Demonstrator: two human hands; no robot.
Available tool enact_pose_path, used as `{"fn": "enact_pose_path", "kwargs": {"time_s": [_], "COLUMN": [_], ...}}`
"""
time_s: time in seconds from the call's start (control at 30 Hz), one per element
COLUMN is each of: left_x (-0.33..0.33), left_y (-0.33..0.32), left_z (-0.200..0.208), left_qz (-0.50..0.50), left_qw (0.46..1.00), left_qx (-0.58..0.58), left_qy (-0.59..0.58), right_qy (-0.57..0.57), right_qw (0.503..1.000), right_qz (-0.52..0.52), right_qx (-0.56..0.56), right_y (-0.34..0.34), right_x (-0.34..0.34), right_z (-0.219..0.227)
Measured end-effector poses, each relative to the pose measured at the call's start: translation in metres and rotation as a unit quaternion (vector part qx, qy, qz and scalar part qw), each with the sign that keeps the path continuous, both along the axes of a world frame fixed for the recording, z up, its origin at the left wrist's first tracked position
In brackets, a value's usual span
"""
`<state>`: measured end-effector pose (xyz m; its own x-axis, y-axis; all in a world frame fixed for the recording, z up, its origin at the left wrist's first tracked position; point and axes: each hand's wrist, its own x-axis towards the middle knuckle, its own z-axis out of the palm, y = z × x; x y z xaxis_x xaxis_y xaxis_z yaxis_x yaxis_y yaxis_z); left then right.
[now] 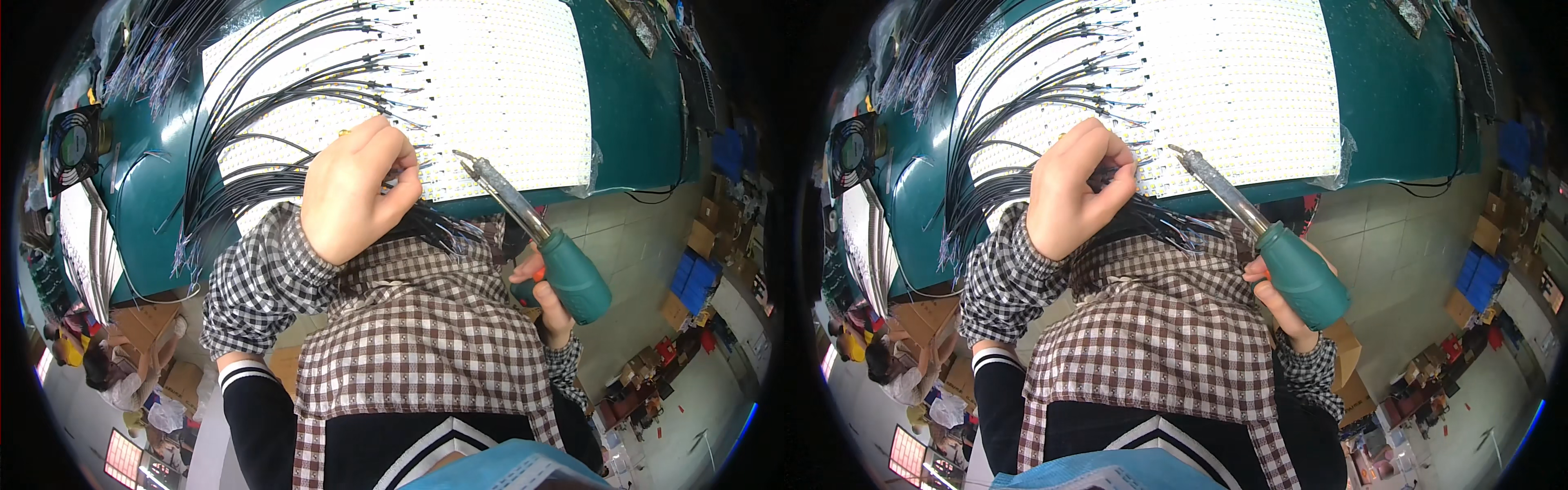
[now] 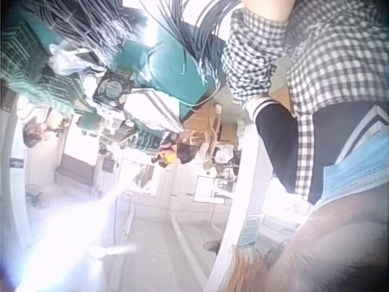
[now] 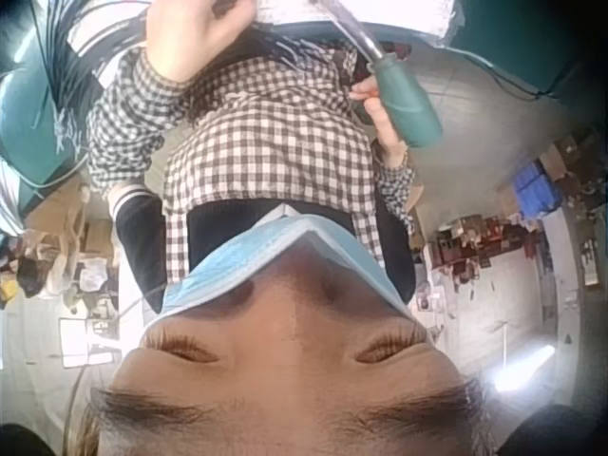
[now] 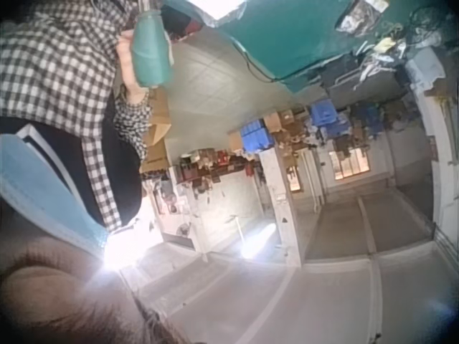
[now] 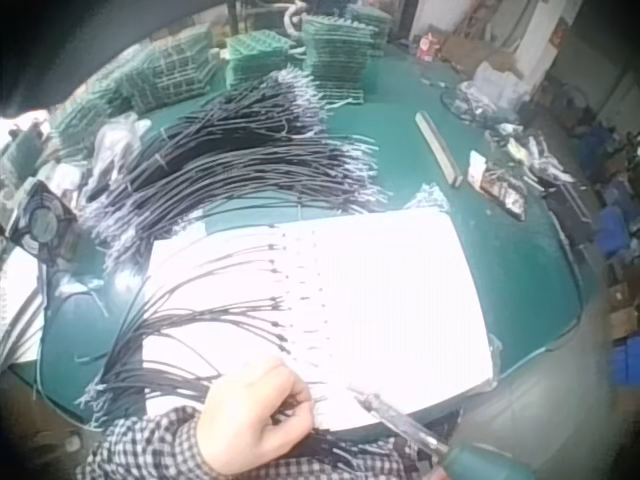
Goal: The person uses a soldering iron to attach black wires to a large white LED panel. They hold the wires in place with one hand while applying heat with the other, working systematically across the panel's surface.
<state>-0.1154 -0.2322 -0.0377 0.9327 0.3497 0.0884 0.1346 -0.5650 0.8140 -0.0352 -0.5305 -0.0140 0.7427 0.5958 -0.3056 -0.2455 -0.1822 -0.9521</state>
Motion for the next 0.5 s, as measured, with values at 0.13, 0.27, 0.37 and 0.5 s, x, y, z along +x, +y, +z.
{"fn": "enact_pose_path", "kwargs": {"time_s": [0.13, 0.27, 0.37, 0.5], "left_x": [-0.0006, -0.0005, 0.0005, 0.0004], "left_y": [0.0005, 0.0021, 0.0020, 0.0022], "left_z": [0.0012, 0.0012, 0.0026, 0.0023], "left_qz": [-0.006, -0.010, -0.008, -0.013], "left_qw": [1.000, 1.000, 1.000, 1.000], "left_qx": [0.007, -0.001, -0.007, 0.003], "left_qy": [0.000, 0.003, 0.007, 0.007], "right_qy": [-0.010, -0.006, -0.001, -0.016], "right_qw": [1.000, 0.998, 0.999, 0.997], "right_qz": [0.025, 0.044, 0.038, 0.053], "right_qx": [-0.013, -0.040, -0.039, -0.049], "right_y": [-0.0001, -0.0029, -0.0012, -0.0037], "right_x": [0.0006, -0.0001, -0.0016, -0.0023], "right_z": [0.0014, 0.0017, 0.0005, -0.0031]}}
